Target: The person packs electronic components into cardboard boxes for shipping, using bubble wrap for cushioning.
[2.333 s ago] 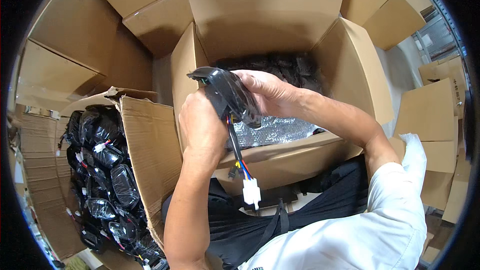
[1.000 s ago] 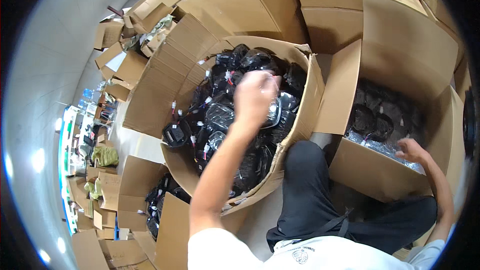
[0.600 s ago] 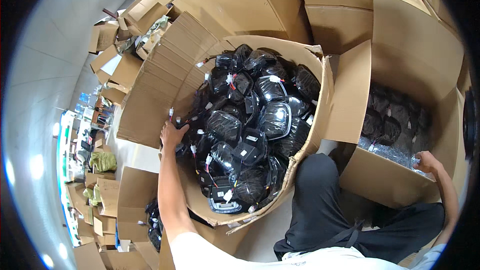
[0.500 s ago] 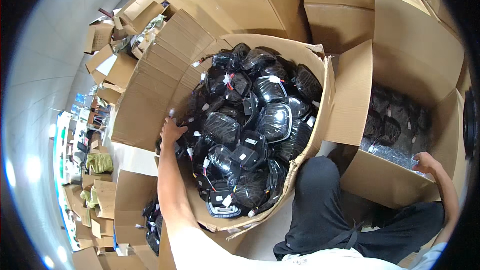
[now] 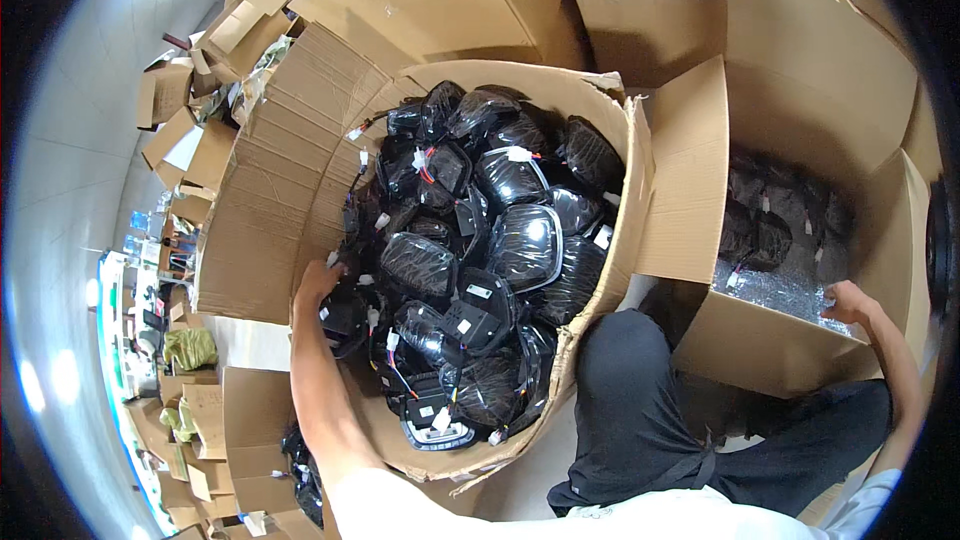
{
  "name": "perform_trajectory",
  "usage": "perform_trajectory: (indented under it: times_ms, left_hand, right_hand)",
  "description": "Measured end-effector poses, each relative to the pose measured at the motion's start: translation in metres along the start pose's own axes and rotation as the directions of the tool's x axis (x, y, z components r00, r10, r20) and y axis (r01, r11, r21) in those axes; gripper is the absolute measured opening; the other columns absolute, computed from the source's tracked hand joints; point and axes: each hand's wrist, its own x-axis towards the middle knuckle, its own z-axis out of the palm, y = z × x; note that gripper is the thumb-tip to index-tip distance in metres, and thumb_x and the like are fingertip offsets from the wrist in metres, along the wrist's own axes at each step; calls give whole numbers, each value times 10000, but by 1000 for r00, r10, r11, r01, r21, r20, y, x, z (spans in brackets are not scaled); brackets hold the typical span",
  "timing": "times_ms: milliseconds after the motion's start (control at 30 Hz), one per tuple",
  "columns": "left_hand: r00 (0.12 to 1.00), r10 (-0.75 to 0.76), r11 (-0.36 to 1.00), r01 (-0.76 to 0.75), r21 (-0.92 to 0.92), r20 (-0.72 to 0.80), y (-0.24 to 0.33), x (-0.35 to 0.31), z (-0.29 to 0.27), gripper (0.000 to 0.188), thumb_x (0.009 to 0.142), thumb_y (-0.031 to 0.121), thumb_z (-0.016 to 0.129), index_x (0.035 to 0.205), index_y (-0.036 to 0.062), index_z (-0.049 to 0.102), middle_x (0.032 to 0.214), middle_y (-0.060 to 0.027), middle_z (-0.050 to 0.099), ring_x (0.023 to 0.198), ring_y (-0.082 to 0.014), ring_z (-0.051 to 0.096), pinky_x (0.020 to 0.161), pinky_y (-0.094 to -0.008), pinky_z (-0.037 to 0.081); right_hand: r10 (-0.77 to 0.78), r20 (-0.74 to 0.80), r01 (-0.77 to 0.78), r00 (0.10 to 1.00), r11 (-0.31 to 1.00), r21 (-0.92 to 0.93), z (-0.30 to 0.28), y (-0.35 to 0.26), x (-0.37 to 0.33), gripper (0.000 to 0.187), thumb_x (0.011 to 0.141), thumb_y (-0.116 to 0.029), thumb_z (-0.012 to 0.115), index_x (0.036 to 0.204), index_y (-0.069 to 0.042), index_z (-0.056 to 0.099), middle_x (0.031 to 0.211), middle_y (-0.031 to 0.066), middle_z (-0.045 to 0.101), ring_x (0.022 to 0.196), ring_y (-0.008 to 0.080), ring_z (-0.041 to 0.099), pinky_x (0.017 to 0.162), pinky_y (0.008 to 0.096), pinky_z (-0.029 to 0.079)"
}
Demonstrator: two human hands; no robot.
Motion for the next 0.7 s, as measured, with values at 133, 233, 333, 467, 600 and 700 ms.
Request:
perform_trajectory:
  times_ms: [133,233,333,467,600,700]
  left_hand:
    - [976,115,982,-140,-126,-187,-11,-72,-9,474,883,386,686,1015,-69,688,921,-318,677,931,-448,674,798,-507,501]
    - [787,32,955,-206,-214,-616,27,-114,-30,369,914,317,686,916,-51,657,793,-225,668,750,-364,650,692,-454,490]
    - [598,-72,863,-363,-350,-798,54,-173,-97,309,952,287,671,922,-20,653,767,-105,658,732,-166,618,664,-347,491]
    - [628,-117,523,-620,-585,-770,117,-216,-168,260,970,272,668,928,15,671,823,-43,687,745,-102,609,713,-254,488]
    - [747,65,317,-645,-696,-662,216,-233,-192,277,953,276,693,955,-1,704,859,-82,723,746,-120,659,725,-264,517]
    - [754,164,324,-650,-688,-636,304,-253,-176,239,916,253,738,915,16,712,805,-79,719,729,-114,648,719,-273,513]
  right_hand:
    - [12,-60,-10,998,1000,23,-17,-20,1,402,733,-237,809,1013,24,688,1027,242,690,1002,400,658,848,445,537]
    - [1,-87,-1,996,1000,-2,-12,3,-14,346,749,-230,800,939,31,675,972,235,690,948,391,665,804,446,538]
    - [17,-94,-19,995,1000,-21,-31,-20,-15,329,749,-231,801,853,37,641,882,226,669,872,383,658,760,451,530]
    - [-150,-241,171,959,983,66,-73,-71,-31,320,752,-221,790,802,38,608,800,232,625,814,396,635,723,465,516]
    - [-541,-584,586,605,799,-134,-125,-180,-57,503,827,-209,745,1249,-5,562,1140,220,626,1053,393,614,872,464,525]
    - [-644,-755,758,122,552,-349,-176,-290,-120,666,741,-172,806,1327,-11,532,1293,178,595,1170,348,599,1000,418,504]
